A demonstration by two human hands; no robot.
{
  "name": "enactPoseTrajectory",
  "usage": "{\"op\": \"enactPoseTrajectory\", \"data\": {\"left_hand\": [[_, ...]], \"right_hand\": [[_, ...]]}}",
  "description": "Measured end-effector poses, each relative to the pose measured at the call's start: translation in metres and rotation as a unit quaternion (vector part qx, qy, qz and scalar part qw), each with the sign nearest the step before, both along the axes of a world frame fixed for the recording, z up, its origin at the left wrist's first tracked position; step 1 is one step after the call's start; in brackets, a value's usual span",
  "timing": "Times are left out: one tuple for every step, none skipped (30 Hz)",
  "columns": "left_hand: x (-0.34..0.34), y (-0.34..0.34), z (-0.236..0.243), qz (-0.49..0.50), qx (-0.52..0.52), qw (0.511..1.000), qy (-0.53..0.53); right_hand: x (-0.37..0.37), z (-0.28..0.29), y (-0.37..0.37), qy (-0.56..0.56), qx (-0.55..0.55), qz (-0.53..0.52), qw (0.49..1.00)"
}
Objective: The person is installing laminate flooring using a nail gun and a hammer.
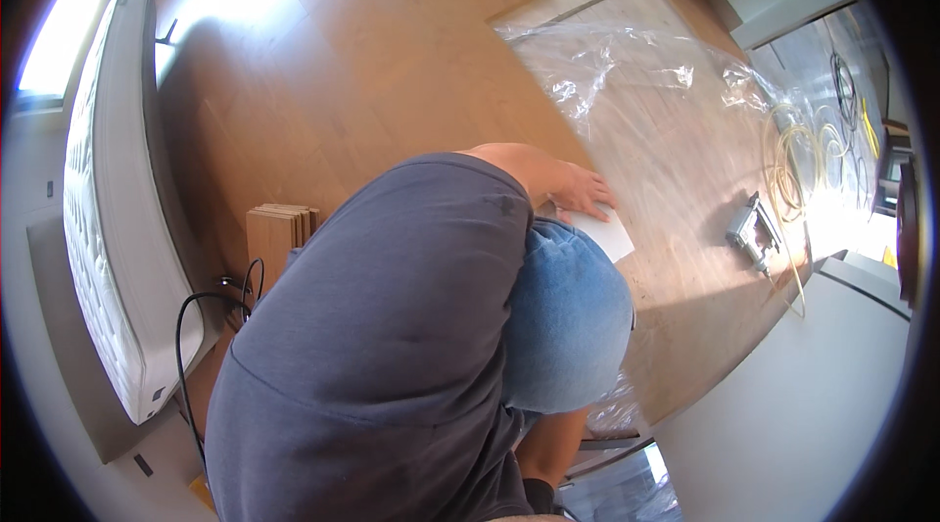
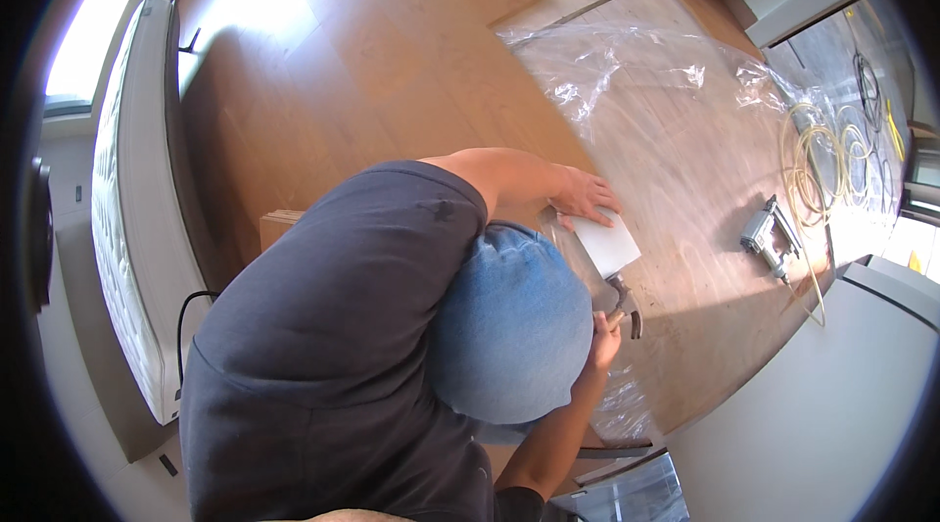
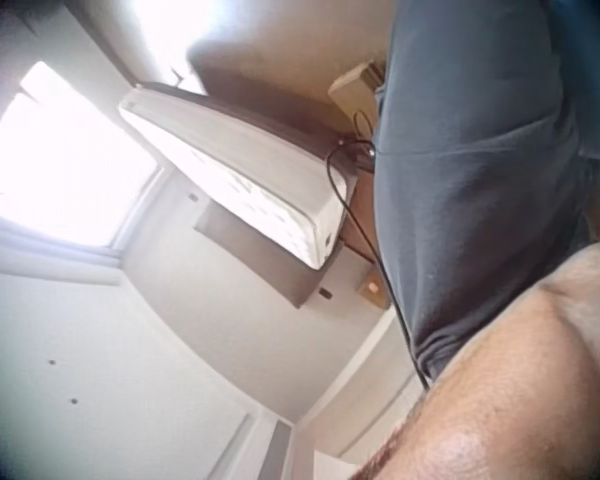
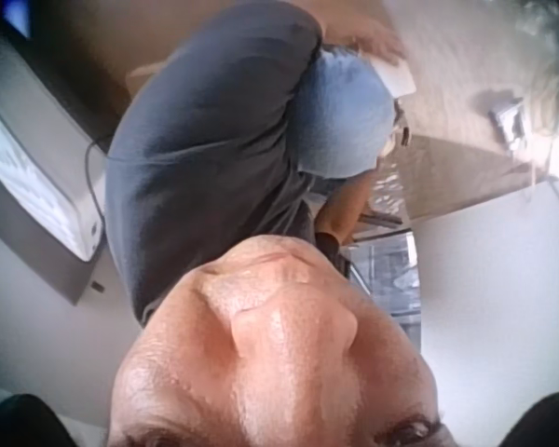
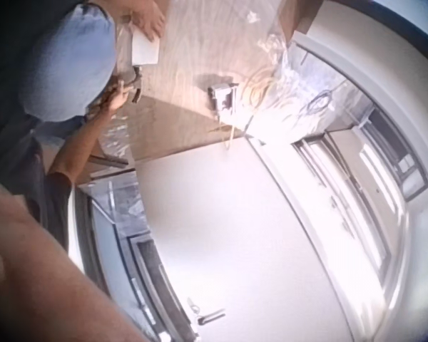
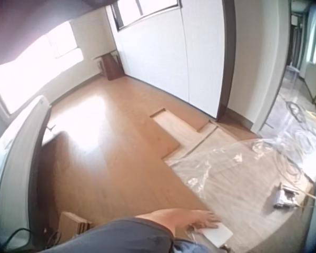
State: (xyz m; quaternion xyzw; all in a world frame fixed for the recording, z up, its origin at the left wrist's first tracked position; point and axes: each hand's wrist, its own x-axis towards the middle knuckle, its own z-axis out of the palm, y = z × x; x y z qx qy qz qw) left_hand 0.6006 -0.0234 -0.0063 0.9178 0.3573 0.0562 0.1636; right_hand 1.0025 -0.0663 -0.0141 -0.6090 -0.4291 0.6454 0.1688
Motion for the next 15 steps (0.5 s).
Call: {"op": "enactPoseTrajectory", "data": {"left_hand": [[-0.001,0.0,0.0,0.001,-0.011,1.0,0.007],[0.0,0.0,-0.001,0.005,-0.011,1.0,0.009],[-0.001,0.0,-0.002,0.002,-0.022,1.0,0.016],[-0.001,0.0,-0.002,0.002,-0.015,1.0,0.006],[-0.001,0.001,-0.003,0.0,-0.003,1.0,-0.005],[-0.002,0.0,-0.004,0.004,-0.011,1.0,-0.003],[-0.001,0.0,-0.005,0.007,-0.008,1.0,-0.001],[-0.001,0.0,-0.005,-0.002,-0.003,1.0,-0.017],[-0.001,-0.001,-0.006,0.014,-0.004,1.0,0.002],[-0.001,-0.002,-0.006,0.012,-0.008,1.0,-0.005],[0.0,-0.002,-0.005,0.01,0.006,1.0,-0.024],[0.0,-0.003,-0.005,0.011,-0.012,1.0,-0.011],[-0.001,-0.003,-0.003,0.009,-0.001,1.0,-0.008],[0.0,-0.003,-0.002,0.002,0.015,1.0,-0.01],[0.0,-0.004,0.0,0.008,0.01,1.0,-0.011]], "right_hand": [[0.007,0.012,0.003,-0.006,-0.035,-0.04,0.999],[0.018,0.028,0.01,-0.012,-0.071,-0.079,0.994],[0.029,0.046,0.02,-0.064,-0.053,-0.1,0.992],[0.04,0.062,0.028,-0.086,-0.023,-0.091,0.992],[0.047,0.072,0.035,-0.068,-0.038,-0.196,0.977],[0.051,0.079,0.043,-0.046,-0.063,-0.299,0.951],[0.051,0.08,0.047,-0.024,-0.045,-0.27,0.962],[0.045,0.076,0.048,-0.046,-0.021,-0.36,0.932],[0.04,0.07,0.048,-0.075,0.026,-0.454,0.888],[0.025,0.058,0.045,-0.109,0.005,-0.432,0.895],[0.013,0.046,0.04,-0.071,0.001,-0.33,0.941],[-0.004,0.034,0.032,-0.036,0.021,-0.227,0.973],[-0.01,0.032,0.032,-0.068,-0.077,-0.076,0.992],[-0.023,0.027,0.029,0.017,-0.028,-0.006,0.999],[-0.027,0.03,0.028,0.014,-0.028,-0.006,0.999]]}}
